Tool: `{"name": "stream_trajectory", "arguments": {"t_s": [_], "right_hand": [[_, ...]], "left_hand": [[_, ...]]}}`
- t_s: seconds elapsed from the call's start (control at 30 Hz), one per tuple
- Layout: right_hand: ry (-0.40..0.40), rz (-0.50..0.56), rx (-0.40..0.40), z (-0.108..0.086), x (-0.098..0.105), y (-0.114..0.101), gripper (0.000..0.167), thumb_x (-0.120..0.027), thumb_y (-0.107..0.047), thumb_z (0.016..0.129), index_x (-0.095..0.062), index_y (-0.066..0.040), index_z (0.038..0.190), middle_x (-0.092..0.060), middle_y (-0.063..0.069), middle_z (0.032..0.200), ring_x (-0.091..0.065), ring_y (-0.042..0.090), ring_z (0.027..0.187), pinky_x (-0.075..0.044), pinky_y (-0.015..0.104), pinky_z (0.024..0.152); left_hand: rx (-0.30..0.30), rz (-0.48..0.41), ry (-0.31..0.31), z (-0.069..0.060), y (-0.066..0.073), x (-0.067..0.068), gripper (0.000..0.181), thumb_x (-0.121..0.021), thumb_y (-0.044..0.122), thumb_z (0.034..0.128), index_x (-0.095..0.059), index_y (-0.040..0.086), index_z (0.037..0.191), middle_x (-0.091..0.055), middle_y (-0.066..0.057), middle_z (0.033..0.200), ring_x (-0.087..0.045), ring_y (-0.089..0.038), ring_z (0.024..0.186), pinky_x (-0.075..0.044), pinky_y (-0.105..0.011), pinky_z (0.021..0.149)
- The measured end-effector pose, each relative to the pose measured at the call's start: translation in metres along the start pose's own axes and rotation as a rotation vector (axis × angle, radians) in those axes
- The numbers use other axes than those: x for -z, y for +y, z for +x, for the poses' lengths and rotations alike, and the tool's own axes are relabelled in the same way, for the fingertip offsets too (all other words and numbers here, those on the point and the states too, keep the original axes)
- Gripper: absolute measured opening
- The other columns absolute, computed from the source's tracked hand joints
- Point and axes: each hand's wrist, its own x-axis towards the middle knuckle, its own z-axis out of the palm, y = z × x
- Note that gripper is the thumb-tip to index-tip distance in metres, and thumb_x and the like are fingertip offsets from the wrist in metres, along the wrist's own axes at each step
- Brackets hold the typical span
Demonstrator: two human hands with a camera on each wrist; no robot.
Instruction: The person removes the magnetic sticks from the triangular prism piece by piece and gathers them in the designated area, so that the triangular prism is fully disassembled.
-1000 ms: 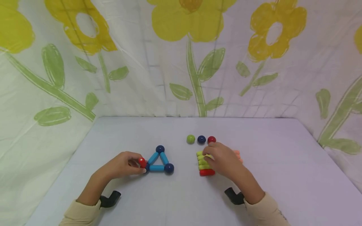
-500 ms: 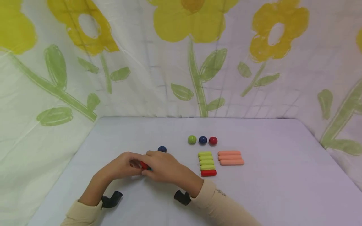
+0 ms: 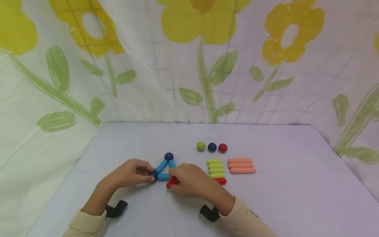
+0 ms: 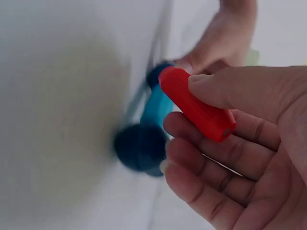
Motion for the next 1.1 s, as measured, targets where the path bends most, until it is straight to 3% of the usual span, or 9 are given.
{"name": "stream_trajectory", "arguments": {"t_s": [0.23, 0.57, 1.1], "right_hand": [[0.119, -0.046, -0.026, -0.026, 0.012, 0.015, 0.009, -0.080, -0.020, 0.087, -0.074, -0.017, 0.093, -0.060, -0.013, 0.082, -0.056, 0.014, 0.079, -0.049, 0.023, 0.068], [0.021, -0.122, -0.058, -0.061, -0.008, 0.020, 0.013, -0.083, -0.026, 0.084, -0.077, -0.015, 0.090, -0.056, -0.014, 0.074, -0.046, 0.003, 0.071, -0.044, 0.019, 0.062], [0.157, -0.214, -0.139, -0.111, 0.003, 0.042, 0.017, -0.087, -0.012, 0.077, -0.072, -0.020, 0.081, -0.054, -0.017, 0.077, -0.047, 0.004, 0.073, -0.047, 0.022, 0.062]], "left_hand": [[0.023, 0.008, 0.005, 0.001, -0.001, -0.001, 0.020, -0.083, 0.019, 0.0832, -0.077, 0.012, 0.101, -0.071, 0.006, 0.091, -0.065, -0.014, 0.082, -0.054, -0.028, 0.070], [0.022, 0.015, 0.005, 0.001, -0.001, -0.001, 0.019, -0.083, 0.019, 0.0835, -0.077, 0.013, 0.101, -0.071, 0.006, 0.092, -0.065, -0.014, 0.084, -0.054, -0.028, 0.072], [0.005, 0.005, 0.003, -0.001, -0.002, -0.001, 0.020, -0.082, 0.019, 0.0839, -0.077, 0.012, 0.102, -0.072, 0.006, 0.093, -0.066, -0.014, 0.083, -0.054, -0.027, 0.072]]}}
